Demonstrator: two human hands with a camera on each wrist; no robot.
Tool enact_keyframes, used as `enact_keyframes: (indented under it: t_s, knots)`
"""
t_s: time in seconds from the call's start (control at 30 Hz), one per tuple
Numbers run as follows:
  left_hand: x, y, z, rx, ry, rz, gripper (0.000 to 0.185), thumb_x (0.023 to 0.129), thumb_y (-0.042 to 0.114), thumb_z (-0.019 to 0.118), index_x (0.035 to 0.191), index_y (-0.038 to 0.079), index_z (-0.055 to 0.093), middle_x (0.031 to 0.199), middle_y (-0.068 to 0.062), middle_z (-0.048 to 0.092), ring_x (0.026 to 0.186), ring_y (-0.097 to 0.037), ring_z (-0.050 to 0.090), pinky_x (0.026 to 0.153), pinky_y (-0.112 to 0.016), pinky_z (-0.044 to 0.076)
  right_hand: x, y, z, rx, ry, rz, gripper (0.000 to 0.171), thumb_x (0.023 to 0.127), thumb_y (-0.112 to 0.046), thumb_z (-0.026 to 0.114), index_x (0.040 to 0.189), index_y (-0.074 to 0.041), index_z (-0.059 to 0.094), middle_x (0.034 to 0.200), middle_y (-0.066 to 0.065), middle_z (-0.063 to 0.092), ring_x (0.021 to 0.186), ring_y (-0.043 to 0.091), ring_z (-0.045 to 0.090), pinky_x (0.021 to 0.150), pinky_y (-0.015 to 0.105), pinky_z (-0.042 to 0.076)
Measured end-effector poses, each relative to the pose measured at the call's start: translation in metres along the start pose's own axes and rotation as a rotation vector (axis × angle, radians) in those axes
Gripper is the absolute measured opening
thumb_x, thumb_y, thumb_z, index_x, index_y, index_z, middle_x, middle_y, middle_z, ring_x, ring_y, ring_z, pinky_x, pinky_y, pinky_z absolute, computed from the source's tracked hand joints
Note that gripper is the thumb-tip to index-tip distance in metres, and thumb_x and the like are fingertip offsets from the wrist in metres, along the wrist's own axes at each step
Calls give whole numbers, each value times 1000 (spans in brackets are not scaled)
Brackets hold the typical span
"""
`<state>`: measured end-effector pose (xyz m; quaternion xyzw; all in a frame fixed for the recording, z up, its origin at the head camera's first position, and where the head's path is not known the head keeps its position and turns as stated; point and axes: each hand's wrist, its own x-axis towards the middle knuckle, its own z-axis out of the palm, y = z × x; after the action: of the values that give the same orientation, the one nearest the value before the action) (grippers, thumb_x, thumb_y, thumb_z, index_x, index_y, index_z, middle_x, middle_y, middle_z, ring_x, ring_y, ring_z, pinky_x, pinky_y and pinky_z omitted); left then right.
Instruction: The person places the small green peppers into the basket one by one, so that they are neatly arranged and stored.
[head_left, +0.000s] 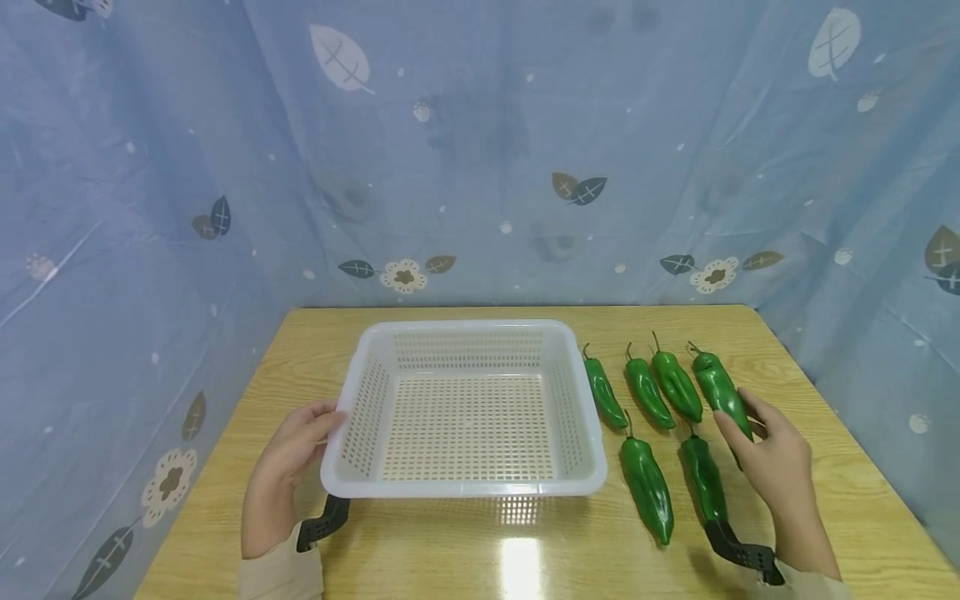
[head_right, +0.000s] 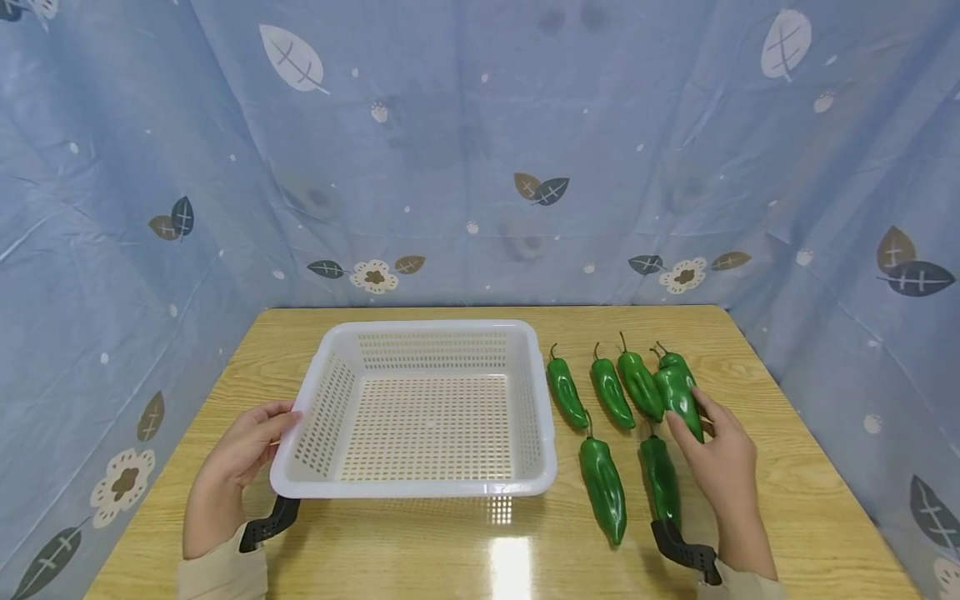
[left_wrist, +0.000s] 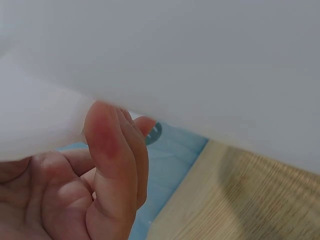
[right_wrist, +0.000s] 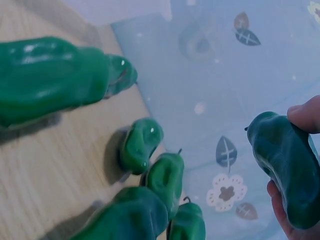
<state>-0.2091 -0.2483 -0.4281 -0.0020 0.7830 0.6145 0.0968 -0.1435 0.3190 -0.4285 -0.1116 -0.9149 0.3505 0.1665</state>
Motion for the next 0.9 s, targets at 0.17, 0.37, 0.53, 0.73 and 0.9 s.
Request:
enact_keyframes:
  t_s: [0.17,0.37,0.53,0.73,0.9]
  knots:
    - [0,0,-1,14,2,5,40,99,17,48,124,-15,48,108,-21,64,87,-16,67,74,-31,56,3,-7,4,23,15,-20,64,92,-36,59,144,-5,38,136,26,48,115,40,48,71,3,33]
    - [0,0,0,-4,-4,8,41,99,18,49,123,-15,47,108,-21,64,87,-16,67,74,-31,56,4,-14,7,34,9,-48,63,93,-34,59,144,-4,38,138,25,47,119,34,48,90,12,41]
    - [-1,1,1,3,3,1,41,99,18,49,124,-14,47,110,-23,62,88,-17,67,74,-32,56,7,-22,9,70,-15,-45,63,94,-35,58,144,-4,37,137,29,45,116,40,49,88,33,48]
    - [-1,3,1,2,-5,0,41,99,18,48,124,-14,47,111,-24,61,90,-19,66,75,-33,56,14,-36,11,74,-10,-74,63,93,-34,59,143,-4,39,133,29,48,110,45,50,76,23,45]
    - [-1,4,2,1,9,-7,40,99,17,48,124,-14,48,111,-24,62,90,-18,67,75,-32,56,19,-48,16,82,-1,-109,62,92,-34,61,141,-3,41,130,26,52,110,39,52,73,10,37]
